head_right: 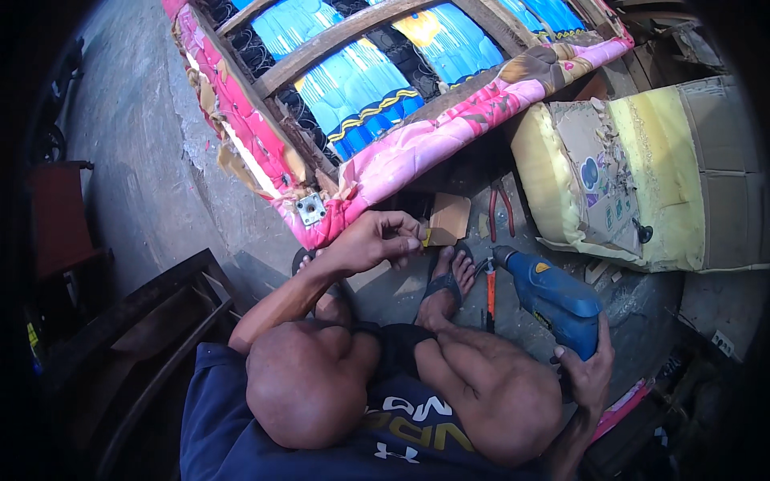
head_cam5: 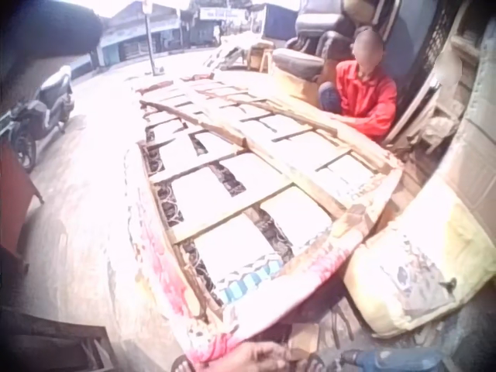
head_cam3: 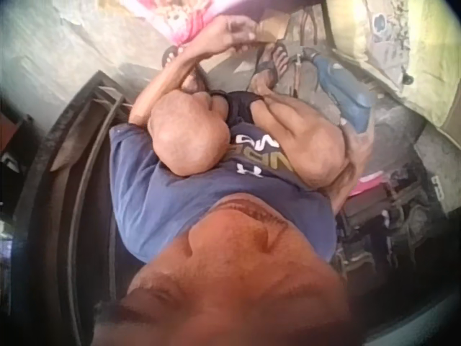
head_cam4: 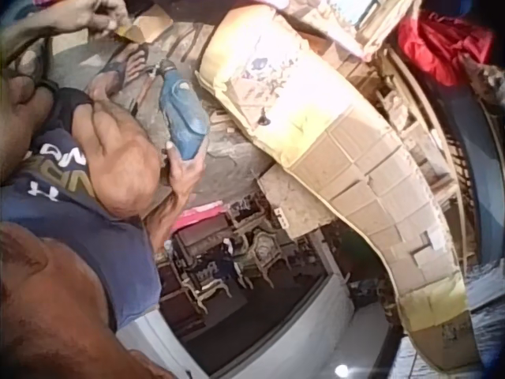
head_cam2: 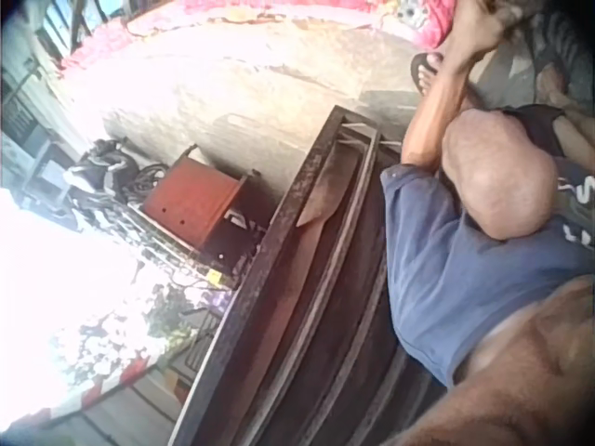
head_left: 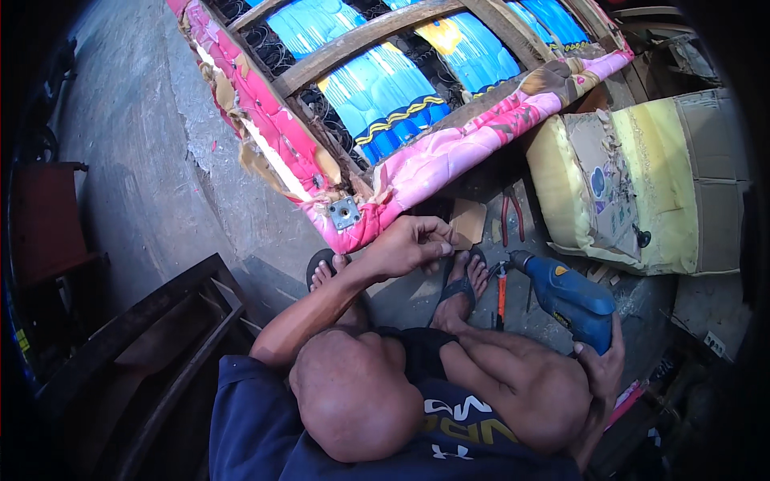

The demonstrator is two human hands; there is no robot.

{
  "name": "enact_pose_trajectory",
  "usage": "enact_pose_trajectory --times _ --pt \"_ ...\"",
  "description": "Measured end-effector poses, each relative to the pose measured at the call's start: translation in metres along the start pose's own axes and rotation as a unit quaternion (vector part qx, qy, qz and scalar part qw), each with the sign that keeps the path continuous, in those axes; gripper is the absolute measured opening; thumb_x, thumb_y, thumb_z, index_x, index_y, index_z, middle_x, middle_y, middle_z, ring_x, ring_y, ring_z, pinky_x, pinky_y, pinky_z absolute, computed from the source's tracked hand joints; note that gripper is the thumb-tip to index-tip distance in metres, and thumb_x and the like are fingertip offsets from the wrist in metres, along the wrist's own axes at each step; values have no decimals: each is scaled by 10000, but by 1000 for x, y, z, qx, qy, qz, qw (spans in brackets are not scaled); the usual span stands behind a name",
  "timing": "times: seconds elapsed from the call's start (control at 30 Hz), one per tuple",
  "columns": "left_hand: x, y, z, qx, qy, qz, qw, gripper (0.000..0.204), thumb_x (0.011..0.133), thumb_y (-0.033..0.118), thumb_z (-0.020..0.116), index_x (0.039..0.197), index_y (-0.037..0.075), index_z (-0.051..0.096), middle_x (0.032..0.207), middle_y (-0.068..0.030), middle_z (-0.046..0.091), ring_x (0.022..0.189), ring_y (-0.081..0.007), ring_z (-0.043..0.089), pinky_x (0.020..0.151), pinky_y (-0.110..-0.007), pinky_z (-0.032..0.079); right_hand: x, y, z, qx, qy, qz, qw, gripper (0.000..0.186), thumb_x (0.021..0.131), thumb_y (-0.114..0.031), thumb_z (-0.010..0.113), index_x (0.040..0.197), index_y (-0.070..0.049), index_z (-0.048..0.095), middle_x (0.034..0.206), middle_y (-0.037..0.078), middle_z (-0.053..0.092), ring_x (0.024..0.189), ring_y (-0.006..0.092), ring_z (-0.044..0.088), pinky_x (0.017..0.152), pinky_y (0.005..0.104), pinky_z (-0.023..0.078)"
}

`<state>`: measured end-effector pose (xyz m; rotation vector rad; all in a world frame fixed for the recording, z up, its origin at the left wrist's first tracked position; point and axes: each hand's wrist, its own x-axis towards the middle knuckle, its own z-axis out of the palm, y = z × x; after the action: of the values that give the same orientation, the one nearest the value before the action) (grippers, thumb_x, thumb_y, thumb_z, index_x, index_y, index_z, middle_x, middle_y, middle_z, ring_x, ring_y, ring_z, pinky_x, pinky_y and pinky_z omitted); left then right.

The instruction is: The person works on a furniture frame by using a power drill to drive screws into a metal bracket and then uses a screwdriver to tighten components while sitting on the floor.

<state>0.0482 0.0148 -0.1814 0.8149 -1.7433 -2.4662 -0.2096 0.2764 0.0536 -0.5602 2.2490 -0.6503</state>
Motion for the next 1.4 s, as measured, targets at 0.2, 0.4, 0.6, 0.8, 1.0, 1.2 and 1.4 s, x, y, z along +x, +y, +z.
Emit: enact_pose_trajectory --times 0.2,0.4,0.6,0.8,1.0,1.2,1.4 --pt "-35 33 -2 -354 71 58 931 186 1011 96 686 1172 2 680 1165 -137 735 1041 -225 749 866 -338 653 -8 -49 -24 61 -18 -121 991 953 730 -261 880 1472 88 395 1149 214 668 814 255 727 701 348 609" --pt "-53 27 -9 -592 117 139 785 203 1053 126 619 1220 13 642 1227 -163 710 1135 -283 727 971 -410 642 0 -67 -38 31 -98 -151 983 1014 691 -323 965 1422 88 395 1124 223 664 873 303 735 742 400 616" --pt "-62 20 -2 -681 92 203 697 264 1085 152 564 1245 -52 613 1222 -193 706 1140 -292 726 1029 -408 614 21 -47 -52 -1 -98 -225 969 1189 642 -368 999 1495 73 299 1373 270 547 1147 351 665 923 482 590" --pt "-69 6 13 -711 123 195 664 274 1075 165 588 1260 -35 612 1194 -160 708 1155 -270 717 972 -395 643 23 -71 -35 -16 -135 -143 980 1237 628 -392 1001 1524 64 279 1393 250 540 1186 351 639 975 473 555" --pt "-69 -4 24 -730 137 167 649 173 1062 186 625 1157 42 637 1151 -126 739 1087 -232 742 965 -390 637 30 -90 -50 -149 -139 -204 958 1205 617 -506 972 1479 95 380 1381 227 563 1152 338 648 986 460 535" --pt "-71 -9 29 -784 138 160 584 172 1063 203 628 1149 55 640 1099 -75 737 1048 -195 747 920 -350 652 29 -158 -2 -266 -138 -361 883 1155 658 -543 931 1455 125 428 1338 245 606 1160 363 661 1000 452 526" --pt "-69 -10 27 -821 143 157 529 182 1069 239 610 1122 69 646 1046 -35 731 996 -174 752 877 -293 658 35 -200 18 -262 -202 -426 842 1117 722 -514 907 1477 137 403 1324 281 622 1135 386 690 968 464 553"
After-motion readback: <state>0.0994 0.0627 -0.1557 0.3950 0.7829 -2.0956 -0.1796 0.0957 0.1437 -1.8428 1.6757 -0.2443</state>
